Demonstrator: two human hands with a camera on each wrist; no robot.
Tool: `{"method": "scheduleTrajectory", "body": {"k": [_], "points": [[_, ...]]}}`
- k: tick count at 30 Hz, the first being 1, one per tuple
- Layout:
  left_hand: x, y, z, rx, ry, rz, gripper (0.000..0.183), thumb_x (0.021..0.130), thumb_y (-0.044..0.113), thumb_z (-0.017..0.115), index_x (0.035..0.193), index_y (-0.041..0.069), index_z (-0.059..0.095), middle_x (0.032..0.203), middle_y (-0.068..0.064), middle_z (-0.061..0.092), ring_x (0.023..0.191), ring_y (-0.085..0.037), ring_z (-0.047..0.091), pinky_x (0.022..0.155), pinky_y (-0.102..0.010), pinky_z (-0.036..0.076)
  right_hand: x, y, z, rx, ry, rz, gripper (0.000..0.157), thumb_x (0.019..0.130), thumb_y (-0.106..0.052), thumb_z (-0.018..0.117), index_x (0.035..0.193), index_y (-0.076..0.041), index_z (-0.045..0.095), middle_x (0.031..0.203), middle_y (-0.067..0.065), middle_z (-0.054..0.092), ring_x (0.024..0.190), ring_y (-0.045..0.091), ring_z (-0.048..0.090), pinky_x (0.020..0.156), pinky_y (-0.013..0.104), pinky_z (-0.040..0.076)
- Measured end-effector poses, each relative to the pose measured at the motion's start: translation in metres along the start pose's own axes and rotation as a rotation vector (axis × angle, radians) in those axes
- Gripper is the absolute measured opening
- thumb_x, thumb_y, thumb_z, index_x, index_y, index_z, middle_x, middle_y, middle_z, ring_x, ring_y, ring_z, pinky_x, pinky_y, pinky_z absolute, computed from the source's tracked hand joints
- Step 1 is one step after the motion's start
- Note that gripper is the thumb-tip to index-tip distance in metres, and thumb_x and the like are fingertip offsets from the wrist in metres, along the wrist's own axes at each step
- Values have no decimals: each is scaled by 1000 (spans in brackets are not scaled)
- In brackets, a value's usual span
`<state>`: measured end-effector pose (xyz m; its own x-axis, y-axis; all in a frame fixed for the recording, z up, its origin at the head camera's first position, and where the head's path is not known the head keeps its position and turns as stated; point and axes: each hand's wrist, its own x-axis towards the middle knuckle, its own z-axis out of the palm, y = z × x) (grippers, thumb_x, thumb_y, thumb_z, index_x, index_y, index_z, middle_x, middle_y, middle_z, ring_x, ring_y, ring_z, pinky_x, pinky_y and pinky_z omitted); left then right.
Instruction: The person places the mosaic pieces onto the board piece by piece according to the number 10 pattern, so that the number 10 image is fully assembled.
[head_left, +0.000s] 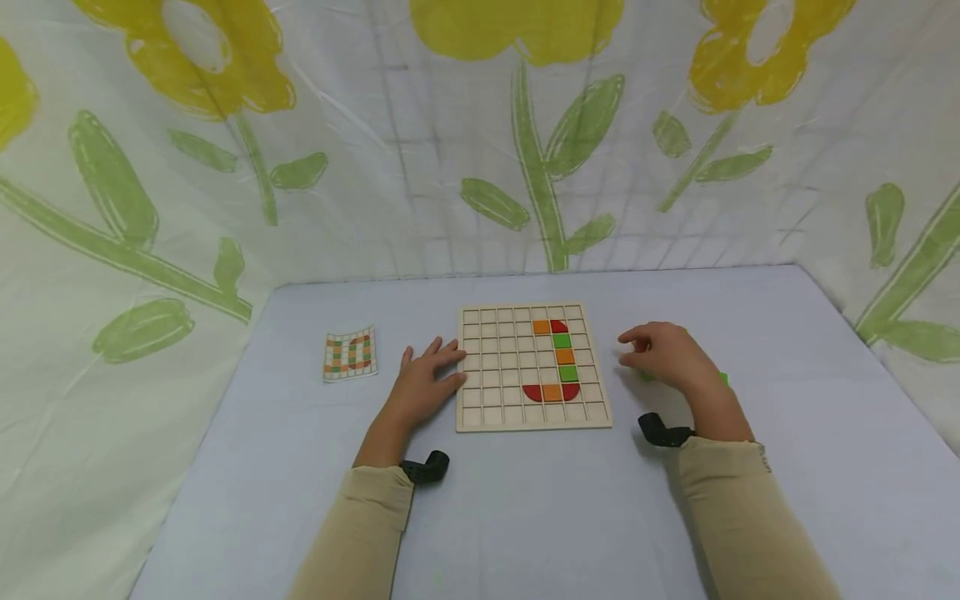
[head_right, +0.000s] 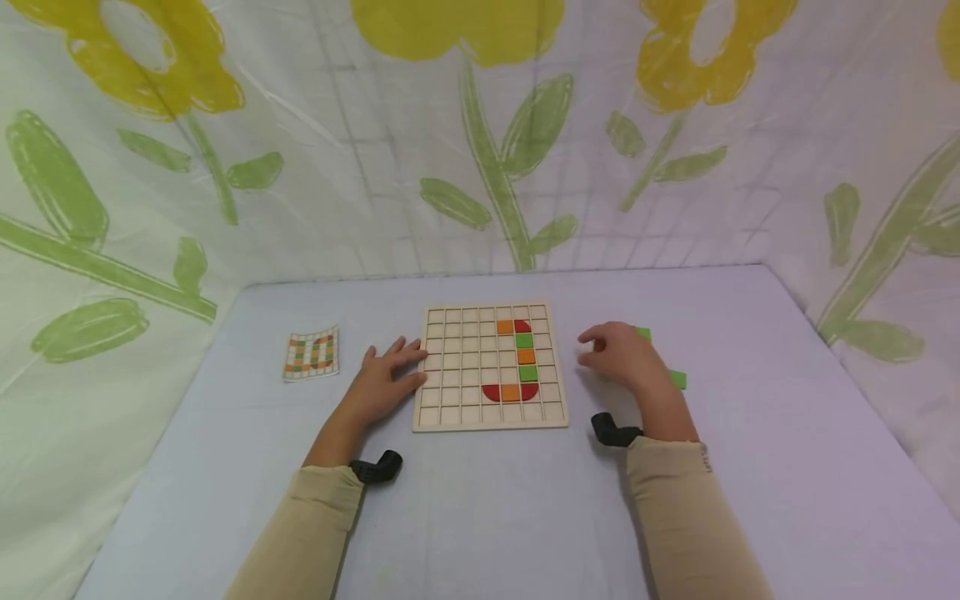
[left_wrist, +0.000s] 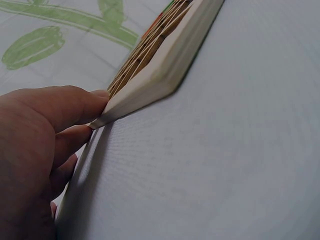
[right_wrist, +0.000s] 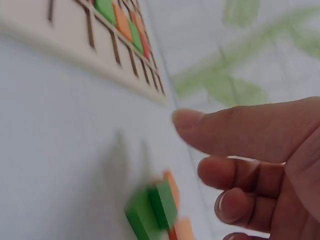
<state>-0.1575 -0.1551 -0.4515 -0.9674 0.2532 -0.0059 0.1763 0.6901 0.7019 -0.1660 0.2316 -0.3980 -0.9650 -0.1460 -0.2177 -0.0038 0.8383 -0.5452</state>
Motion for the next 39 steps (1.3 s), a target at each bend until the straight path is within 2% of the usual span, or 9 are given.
{"method": "scheduleTrajectory", "body": {"k": [5, 9, 13, 18, 21, 25, 32, 35, 39], "points": [[-1, -1, 0, -7, 5, 0, 43, 96, 32, 64, 136, 17, 61, 152, 5, 44, 151, -19, 23, 124, -47, -9, -4, 30, -16, -32, -24, 38, 49, 88, -30, 71, 130, -6, 63, 115, 19, 62, 101, 31, 56, 80, 42, 50], [-2, -2, 1, -13, 8, -1, 43, 96, 32, 64, 136, 17, 61, 152, 5, 45, 150, -19, 24, 124, -47, -9, -3, 38, -18, -39, -55, 55, 48, 88, -33, 72, 126, -5, 65, 119, 21, 63, 104, 34, 57, 84, 47, 51], [-2, -3, 1, -16, 15, 4, 43, 95, 32, 65, 136, 17, 61, 152, 5, 45, 150, -19, 24, 124, -47, -8, -2, 41, -16, -28, -49, 52, 41, 87, -31, 72, 119, -5, 67, 113, 19, 64, 99, 31, 57, 79, 41, 50], [-2, -3, 2, -13, 15, 9, 44, 95, 33, 64, 136, 17, 61, 152, 6, 44, 150, -18, 24, 124, -47, -8, -1, 42, -14, 5, -10, 40, 25, 86, -26, 74, 98, -7, 63, 99, 11, 63, 91, 27, 55, 71, 32, 46], [-2, -3, 2, -11, 16, 12, 44, 95, 33, 65, 136, 17, 61, 152, 6, 44, 150, -19, 24, 124, -48, -8, 0, 41, -14, 38, 7, 33, 24, 85, -27, 75, 91, -9, 60, 97, 9, 63, 90, 26, 54, 70, 30, 43], [-2, -2, 0, -11, 18, 15, 44, 95, 31, 65, 136, 16, 61, 152, 4, 45, 150, -20, 25, 124, -49, -8, 1, 38, -14, 123, 17, 29, 29, 86, -31, 75, 95, -9, 59, 99, 8, 66, 91, 24, 55, 72, 29, 44], [-1, 0, -1, 5, 5, 10, 45, 95, 31, 66, 137, 17, 60, 152, 3, 45, 150, -20, 24, 124, -49, -8, 11, 17, 2, 247, 35, -4, 38, 87, -34, 74, 118, -13, 64, 98, 7, 73, 83, 20, 61, 70, 29, 50], [0, 0, -1, -2, 6, 9, 44, 95, 30, 66, 136, 16, 60, 152, 3, 45, 150, -20, 25, 124, -49, -8, 15, -1, 16, 277, 12, -17, 37, 86, -34, 75, 116, -15, 66, 94, 5, 74, 80, 21, 60, 67, 31, 50], [1, 1, 1, -15, 0, -3, 44, 95, 30, 66, 136, 17, 61, 152, 4, 45, 150, -19, 24, 124, -48, -8, 20, -24, 36, 303, -35, -59, 29, 84, -34, 77, 106, -15, 68, 88, 3, 74, 78, 22, 62, 67, 31, 51]]}}
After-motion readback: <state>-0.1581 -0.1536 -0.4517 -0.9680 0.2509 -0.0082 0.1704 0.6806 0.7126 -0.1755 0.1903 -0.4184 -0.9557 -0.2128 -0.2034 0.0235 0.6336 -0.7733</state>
